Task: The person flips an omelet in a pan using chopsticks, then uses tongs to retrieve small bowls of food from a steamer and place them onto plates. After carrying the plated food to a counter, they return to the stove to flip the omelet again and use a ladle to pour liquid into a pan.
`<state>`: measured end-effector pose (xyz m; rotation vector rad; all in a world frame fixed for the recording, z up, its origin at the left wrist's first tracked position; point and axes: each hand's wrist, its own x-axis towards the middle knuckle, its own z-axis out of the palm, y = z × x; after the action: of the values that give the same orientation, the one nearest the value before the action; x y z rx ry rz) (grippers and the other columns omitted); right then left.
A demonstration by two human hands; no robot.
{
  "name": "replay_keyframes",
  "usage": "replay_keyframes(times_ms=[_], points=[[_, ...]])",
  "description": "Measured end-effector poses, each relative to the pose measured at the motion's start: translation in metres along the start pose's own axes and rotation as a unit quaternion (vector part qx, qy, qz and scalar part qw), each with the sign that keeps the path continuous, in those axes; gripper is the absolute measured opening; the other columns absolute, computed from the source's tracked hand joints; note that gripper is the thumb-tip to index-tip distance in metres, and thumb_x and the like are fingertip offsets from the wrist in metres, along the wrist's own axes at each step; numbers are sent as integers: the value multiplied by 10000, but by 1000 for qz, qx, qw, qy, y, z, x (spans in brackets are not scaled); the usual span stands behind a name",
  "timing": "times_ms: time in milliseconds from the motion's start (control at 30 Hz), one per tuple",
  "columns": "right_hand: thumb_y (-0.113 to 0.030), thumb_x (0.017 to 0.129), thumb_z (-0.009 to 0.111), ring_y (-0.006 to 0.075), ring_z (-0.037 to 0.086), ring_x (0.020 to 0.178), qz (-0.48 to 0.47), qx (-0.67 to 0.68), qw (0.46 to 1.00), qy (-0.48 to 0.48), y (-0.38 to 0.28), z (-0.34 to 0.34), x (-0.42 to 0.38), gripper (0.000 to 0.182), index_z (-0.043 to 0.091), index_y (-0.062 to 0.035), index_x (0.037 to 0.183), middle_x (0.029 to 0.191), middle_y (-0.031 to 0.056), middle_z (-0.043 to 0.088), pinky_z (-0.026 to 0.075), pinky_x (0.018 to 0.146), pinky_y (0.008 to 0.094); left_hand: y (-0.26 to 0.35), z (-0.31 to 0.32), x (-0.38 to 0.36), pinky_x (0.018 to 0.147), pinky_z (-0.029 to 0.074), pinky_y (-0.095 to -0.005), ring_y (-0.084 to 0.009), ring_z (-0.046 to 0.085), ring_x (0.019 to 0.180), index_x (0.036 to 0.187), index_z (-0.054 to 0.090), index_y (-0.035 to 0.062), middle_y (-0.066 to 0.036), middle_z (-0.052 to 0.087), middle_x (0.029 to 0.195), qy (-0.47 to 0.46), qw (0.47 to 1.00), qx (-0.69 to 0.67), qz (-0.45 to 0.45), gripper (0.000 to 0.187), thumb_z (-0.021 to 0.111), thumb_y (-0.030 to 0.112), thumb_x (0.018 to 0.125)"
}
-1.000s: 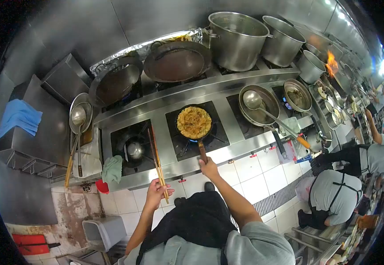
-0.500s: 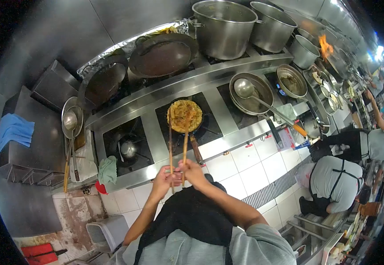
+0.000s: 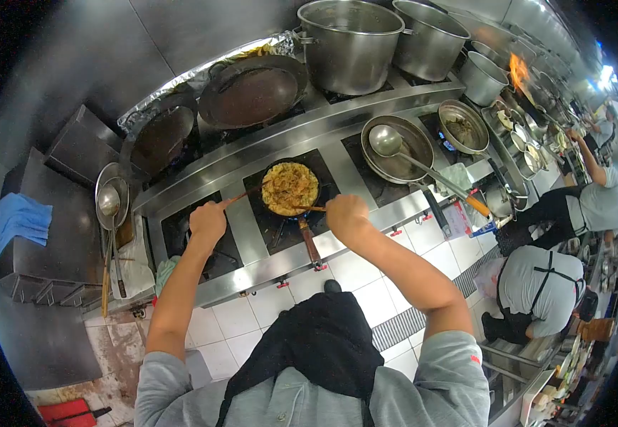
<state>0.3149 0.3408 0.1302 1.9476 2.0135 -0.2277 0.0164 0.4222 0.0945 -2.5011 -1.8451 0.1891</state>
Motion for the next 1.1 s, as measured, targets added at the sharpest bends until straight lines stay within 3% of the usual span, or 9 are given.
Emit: replay_keyframes(times_ms=[100,233,333,667,767,967,1100], points=[[-188,853,527,240,663,876,20,14,1000,-15,3,-12,11,195,700,-130,923,925,81,681,534,697,323,4,-13,-1,714,531,-420,-332,654,814,1096,656,228,-163,657,903,-79,996,10,-30,350,469,114,823],[-171,855,522,218,663,888,43,-10,999,15,16,-20,18,194,704,-127,906,925,70,683,534,704,311,2,-11,-21,728,532,-413,-338,653,830,1098,656,228,-179,662,897,-81,996,-17,11,359,469,110,815],[-166,853,527,213,666,876,58,-15,998,34,19,-18,24,188,702,-128,909,918,66,684,535,697,305,12,-13,-40,788,508,-443,-360,631,869,1146,625,295,-177,650,952,-138,987,-82,6,462,452,57,790],[-159,853,513,218,676,811,80,-22,994,72,31,-19,14,189,695,-122,884,866,77,683,536,657,303,28,11,-61,754,515,-444,-372,631,840,1216,575,258,-201,646,916,-138,977,-164,15,500,435,32,793],[-167,853,509,234,679,775,81,-14,993,90,36,-15,-2,191,691,-111,874,830,91,680,538,643,309,20,-23,-70,741,517,-446,-360,636,826,1199,590,245,-192,647,919,-131,977,-166,10,483,428,34,796],[-128,823,522,284,672,741,82,25,992,92,30,3,-3,175,683,-119,892,738,99,665,537,639,358,14,-24,-58,701,520,-439,-334,645,811,1179,606,218,-166,653,893,-68,995,-70,-32,442,429,54,809],[-178,844,529,249,680,784,71,31,994,81,16,-6,-5,181,693,-103,855,831,100,680,544,646,322,15,-20,-54,706,519,-437,-341,644,818,1178,607,207,-167,652,907,-75,995,-61,-30,436,432,57,808]])
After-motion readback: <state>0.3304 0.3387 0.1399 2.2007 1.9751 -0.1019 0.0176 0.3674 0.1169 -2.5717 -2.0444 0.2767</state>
